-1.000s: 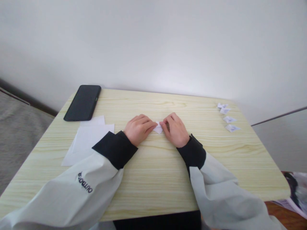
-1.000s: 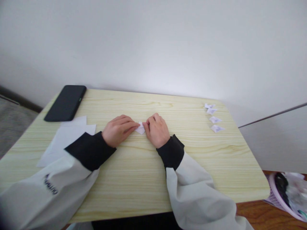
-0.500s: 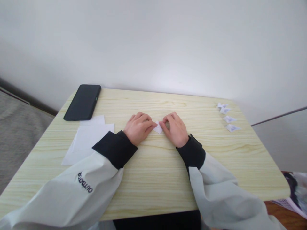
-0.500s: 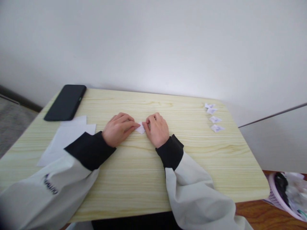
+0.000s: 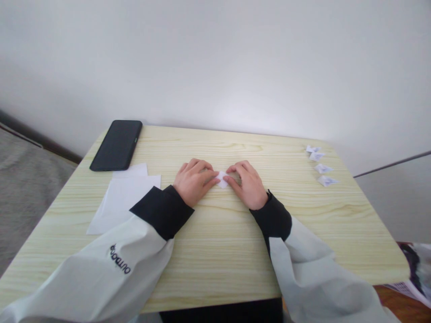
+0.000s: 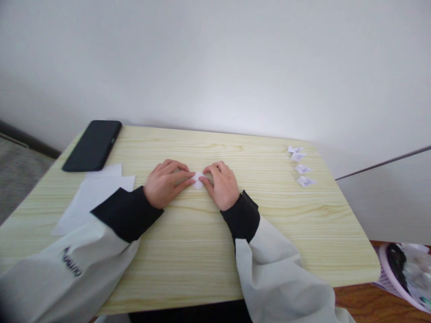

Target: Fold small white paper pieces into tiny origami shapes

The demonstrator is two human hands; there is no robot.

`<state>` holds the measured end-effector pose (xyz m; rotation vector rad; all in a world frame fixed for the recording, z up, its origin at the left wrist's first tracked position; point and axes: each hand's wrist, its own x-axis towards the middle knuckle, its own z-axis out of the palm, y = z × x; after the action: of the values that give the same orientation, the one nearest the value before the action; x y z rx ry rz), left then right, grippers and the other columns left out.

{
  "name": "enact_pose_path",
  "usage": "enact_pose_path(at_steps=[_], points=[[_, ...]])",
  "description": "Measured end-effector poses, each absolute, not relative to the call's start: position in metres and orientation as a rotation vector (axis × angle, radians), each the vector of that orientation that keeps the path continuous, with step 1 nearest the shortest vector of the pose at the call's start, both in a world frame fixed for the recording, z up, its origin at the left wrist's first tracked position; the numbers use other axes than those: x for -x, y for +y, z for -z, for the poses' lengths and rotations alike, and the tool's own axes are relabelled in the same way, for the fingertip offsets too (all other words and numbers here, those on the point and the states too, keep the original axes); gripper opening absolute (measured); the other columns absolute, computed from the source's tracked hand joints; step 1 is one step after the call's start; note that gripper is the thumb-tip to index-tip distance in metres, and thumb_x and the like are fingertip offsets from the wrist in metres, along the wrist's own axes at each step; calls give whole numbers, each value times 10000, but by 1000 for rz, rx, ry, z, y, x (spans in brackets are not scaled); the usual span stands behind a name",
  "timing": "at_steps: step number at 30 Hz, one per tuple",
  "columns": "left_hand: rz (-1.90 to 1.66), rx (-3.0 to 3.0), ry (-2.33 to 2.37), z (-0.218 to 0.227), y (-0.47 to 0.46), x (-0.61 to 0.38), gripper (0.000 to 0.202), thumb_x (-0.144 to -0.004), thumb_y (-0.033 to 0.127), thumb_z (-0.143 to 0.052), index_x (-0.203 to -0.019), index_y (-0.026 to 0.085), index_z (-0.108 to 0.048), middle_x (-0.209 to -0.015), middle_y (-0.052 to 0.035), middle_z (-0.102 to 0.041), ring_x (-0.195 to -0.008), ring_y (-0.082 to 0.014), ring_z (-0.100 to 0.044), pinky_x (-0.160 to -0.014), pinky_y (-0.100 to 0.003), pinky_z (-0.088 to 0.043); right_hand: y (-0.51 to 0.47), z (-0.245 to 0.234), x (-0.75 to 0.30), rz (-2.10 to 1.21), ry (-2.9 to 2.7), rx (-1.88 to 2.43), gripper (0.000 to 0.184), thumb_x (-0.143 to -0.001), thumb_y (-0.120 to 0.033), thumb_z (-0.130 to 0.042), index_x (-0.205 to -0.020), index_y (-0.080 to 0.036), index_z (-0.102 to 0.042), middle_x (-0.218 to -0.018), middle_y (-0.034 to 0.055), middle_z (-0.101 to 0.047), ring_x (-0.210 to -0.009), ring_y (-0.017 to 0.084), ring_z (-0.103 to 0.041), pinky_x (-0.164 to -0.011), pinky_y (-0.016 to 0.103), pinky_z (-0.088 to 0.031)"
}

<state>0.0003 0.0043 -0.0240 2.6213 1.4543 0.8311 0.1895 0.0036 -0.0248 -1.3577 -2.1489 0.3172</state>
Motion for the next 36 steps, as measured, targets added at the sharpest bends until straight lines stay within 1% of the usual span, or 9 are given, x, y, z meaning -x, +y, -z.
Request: enact_pose_path(at_steps=[3, 7, 10, 13, 15, 19, 25, 32, 36], points=[[-833, -2492, 1436, 26, 7, 0, 189, -828, 331, -565, -896, 216, -698, -913, -43, -650, -922, -205, -528, -819, -348, -419, 3, 26, -188, -307, -2138, 1353, 245, -836, -355, -553, -989, -172, -611, -991, 95, -560, -946, 222, -540, -853, 360, -429], [-838, -2400, 1410, 25, 10, 0, 174, -816, 314, -575, -879, 203, -693, -909, -39, -665, -929, -210, -533, -861, -368, -409, 2, 26, -187, -401, -2115, 1337, 184, -830, -324, -569, -933, -182, -627, -997, 76, -590, -936, 202, -555, -796, 325, -442], [-861, -2365, 1394, 23, 9, -1, 178, -805, 310, -583, -897, 187, -672, -912, -32, -680, -914, -207, -540, -857, -357, -415, 2, 23, -187, -477, -2046, 1321, 146, -802, -291, -608, -892, -177, -613, -966, 58, -618, -795, 162, -570, -696, 283, -447], [-876, -2322, 1357, 22, 8, -1, 241, -799, 288, -586, -1005, 171, -628, -884, -22, -691, -884, -193, -555, -827, -332, -434, 1, 21, -186, -554, -2014, 1283, 117, -797, -265, -614, -869, -175, -597, -790, 13, -628, -611, 115, -536, -626, 252, -436], [-866, -2318, 1327, 22, 7, -2, 248, -798, 275, -584, -1018, 166, -618, -859, -17, -693, -863, -187, -565, -813, -325, -440, 1, 20, -185, -586, -2008, 1240, 114, -804, -252, -605, -885, -174, -586, -762, 0, -624, -584, 102, -530, -607, 238, -435], [-862, -2351, 1303, 23, 8, -2, 188, -803, 268, -575, -943, 158, -634, -851, -31, -688, -847, -192, -570, -808, -330, -438, 1, 23, -185, -507, -1989, 1210, 158, -805, -257, -602, -932, -167, -576, -885, 36, -614, -629, 108, -545, -621, 247, -458], [-869, -2401, 1278, 22, 8, -2, 160, -817, 282, -561, -882, 161, -644, -828, -43, -676, -817, -199, -562, -782, -337, -440, 0, 24, -187, -391, -2092, 1235, 172, -817, -322, -583, -868, -165, -634, -953, 95, -561, -889, 197, -569, -768, 327, -489], [-932, -2367, 1266, 18, 6, -4, 129, -825, 268, -535, -812, 183, -632, -920, -50, -653, -885, -186, -569, -832, -327, -434, 0, 23, -187, -446, -2071, 1199, 106, -825, -261, -574, -807, -178, -635, -940, 75, -612, -877, 179, -589, -765, 309, -500], [-1001, -2246, 1356, 19, 5, -5, 182, -823, 319, -545, -926, 175, -587, -885, -33, -653, -794, -150, -587, -746, -277, -454, -1, 18, -185, -427, -1996, 1099, 85, -835, -236, -559, -811, -179, -616, -980, 83, -627, -856, 158, -606, -702, 269, -507]])
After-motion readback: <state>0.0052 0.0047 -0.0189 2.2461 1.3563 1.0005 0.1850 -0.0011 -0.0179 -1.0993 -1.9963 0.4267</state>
